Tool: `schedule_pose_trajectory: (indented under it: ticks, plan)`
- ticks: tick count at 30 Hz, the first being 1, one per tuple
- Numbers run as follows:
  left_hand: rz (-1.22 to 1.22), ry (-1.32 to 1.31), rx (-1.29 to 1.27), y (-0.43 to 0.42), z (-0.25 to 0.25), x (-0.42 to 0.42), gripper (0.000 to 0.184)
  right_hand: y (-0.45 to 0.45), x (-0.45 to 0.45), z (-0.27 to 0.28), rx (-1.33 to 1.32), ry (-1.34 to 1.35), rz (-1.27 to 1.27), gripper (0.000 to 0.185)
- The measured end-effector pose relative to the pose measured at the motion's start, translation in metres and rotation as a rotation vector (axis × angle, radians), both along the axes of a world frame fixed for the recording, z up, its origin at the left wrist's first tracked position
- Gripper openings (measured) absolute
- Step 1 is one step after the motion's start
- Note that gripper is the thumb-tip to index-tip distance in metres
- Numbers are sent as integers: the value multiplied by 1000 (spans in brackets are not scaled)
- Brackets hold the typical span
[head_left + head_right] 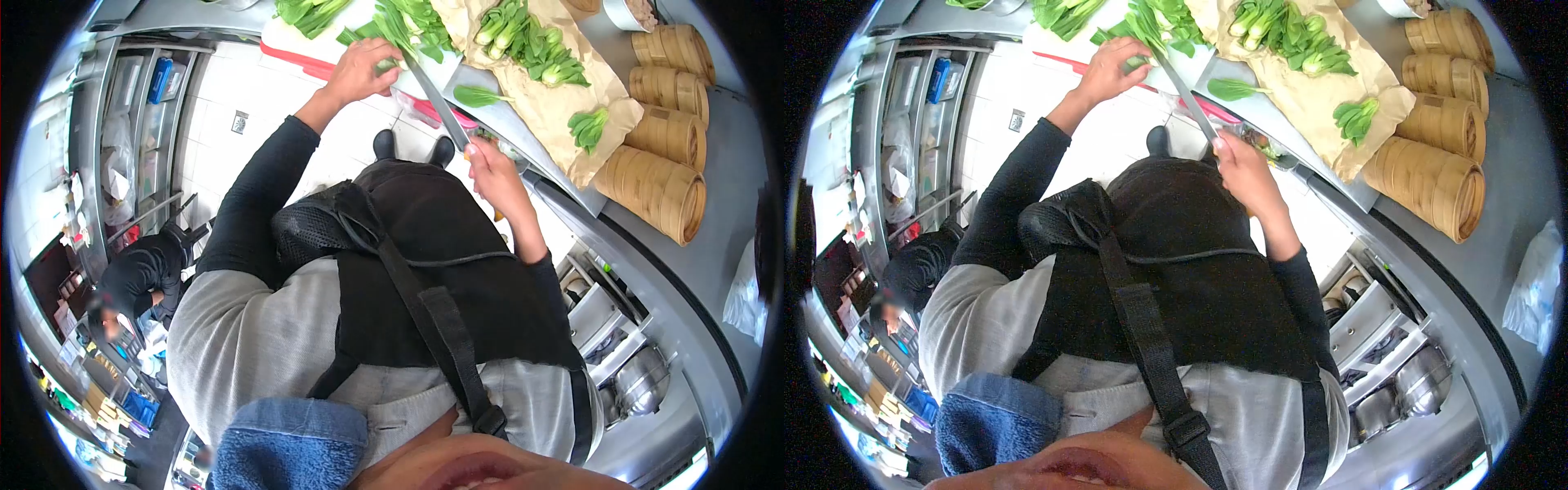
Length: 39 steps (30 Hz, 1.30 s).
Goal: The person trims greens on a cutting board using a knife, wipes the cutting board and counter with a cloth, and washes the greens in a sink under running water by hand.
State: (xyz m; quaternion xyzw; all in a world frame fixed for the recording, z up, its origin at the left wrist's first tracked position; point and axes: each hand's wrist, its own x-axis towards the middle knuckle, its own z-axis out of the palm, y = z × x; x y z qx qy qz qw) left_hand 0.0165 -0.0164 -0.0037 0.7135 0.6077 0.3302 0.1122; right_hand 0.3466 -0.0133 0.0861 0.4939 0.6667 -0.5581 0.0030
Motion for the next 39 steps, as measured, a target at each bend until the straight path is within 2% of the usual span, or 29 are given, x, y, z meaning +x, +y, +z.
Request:
schedule_pose_trajectory:
  ticks: [3,7,11,15,18,22,23,25,26,27,28,29,30,31,32,34,36,38,39]
  plan:
    - [14,57,-27,4,16,-2,29,2,34,26,-302,-15,-65,41]
    - [-81,295,-172,19,34,3,38,0,64,39,-278,-28,-107,43]
    - [-184,313,-64,39,44,-1,39,-5,71,50,-216,-26,-135,46]
    - [-362,308,-80,52,38,-5,35,-12,82,43,-185,33,-151,44]
    - [-327,306,-103,55,53,-5,36,-14,93,47,-156,44,-206,44]
    - [-181,131,315,75,86,-16,33,-18,102,61,-118,123,-312,43]
    - [-149,153,368,83,98,-27,32,-17,103,61,-120,144,-333,43]
    - [-20,301,300,96,116,-62,34,-17,102,61,-79,167,-333,43]
    - [-16,289,242,96,128,-81,35,-19,102,60,-61,173,-341,43]
    - [59,408,156,100,119,-105,40,-20,101,57,-62,172,-341,44]
    - [108,308,118,96,124,-119,34,-21,101,56,-69,177,-324,43]
    - [197,312,-26,89,125,-130,38,-22,100,53,-66,190,-325,44]
    - [152,382,83,91,104,-150,40,-25,101,49,-65,200,-328,44]
    - [125,521,289,83,105,-149,38,-29,100,46,-82,196,-372,43]
    - [59,511,242,85,83,-161,46,-31,101,42,-92,193,-417,43]
    - [-127,521,-26,63,86,-127,52,-38,106,34,-99,236,-474,42]
    - [-348,574,41,40,63,-91,44,-44,111,28,-81,243,-533,46]
    - [-386,485,-95,31,40,-73,33,-48,113,23,-43,256,-602,45]
    - [-336,454,-62,32,38,-72,28,-51,112,23,-19,260,-639,45]
